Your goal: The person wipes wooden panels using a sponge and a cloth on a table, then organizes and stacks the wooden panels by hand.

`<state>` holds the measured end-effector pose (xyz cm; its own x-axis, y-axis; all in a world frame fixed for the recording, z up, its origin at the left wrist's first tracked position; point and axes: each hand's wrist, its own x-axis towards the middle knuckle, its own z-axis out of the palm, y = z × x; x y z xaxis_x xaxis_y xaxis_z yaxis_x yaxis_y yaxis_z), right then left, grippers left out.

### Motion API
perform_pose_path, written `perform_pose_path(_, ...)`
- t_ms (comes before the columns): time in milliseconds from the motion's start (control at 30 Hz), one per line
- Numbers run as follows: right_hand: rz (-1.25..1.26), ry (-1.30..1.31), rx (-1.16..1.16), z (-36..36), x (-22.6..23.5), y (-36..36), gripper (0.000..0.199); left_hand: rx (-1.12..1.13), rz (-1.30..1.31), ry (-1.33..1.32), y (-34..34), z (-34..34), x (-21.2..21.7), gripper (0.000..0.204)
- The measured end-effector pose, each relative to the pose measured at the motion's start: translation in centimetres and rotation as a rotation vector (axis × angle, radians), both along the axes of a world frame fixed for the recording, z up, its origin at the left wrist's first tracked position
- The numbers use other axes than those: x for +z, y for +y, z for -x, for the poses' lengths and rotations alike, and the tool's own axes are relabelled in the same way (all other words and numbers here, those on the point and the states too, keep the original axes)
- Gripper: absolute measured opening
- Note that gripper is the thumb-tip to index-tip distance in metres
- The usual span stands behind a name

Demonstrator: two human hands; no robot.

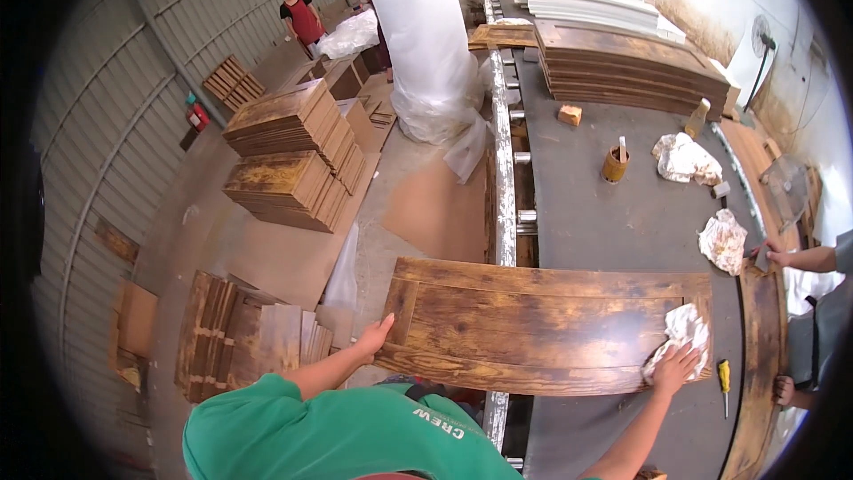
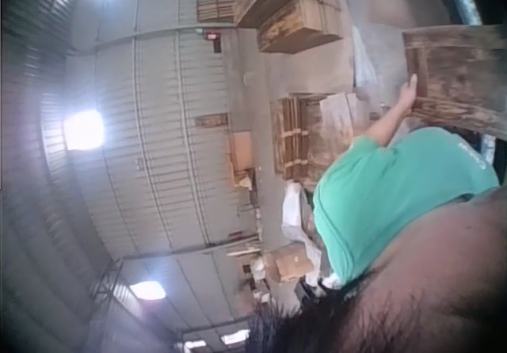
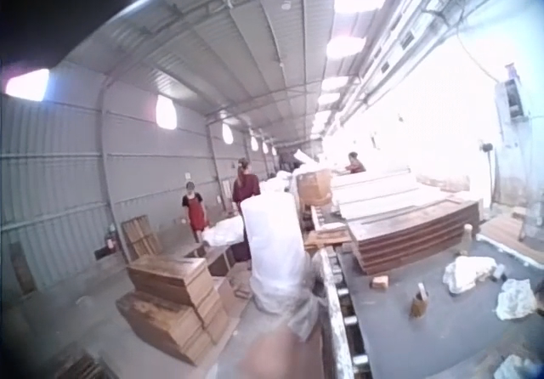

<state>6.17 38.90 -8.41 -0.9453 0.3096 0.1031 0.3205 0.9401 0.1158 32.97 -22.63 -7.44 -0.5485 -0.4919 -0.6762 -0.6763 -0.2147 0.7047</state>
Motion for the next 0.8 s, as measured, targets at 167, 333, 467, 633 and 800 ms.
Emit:
perform_pose_path(167,0.029,0.136,0.053,-8.0,-0.5,-11.1,0.053,0.011,-0.195,0.061,-0.5,-0.3,-0.4,0.075)
perform_pose_path(333,0.147,0.315,0.297,-16.9,1.0,-28.1,0.048,-0.040,-0.402,0.192,-1.6,-1.0,-1.0,0.076)
perform_pose_path(467,0.296,0.237,0.793,-23.2,2.3,-39.8,0.049,-0.097,-0.783,0.279,-3.3,-1.7,2.6,0.079)
perform_pose_path(633,0.449,0.016,1.245,-24.3,4.8,-49.8,0.046,-0.375,-0.920,0.117,-5.6,-2.3,6.6,0.092)
perform_pose_path(800,0.400,0.183,1.250,-16.5,3.0,-53.1,0.047,-0.467,-0.963,0.126,-6.5,-3.0,5.5,0.105)
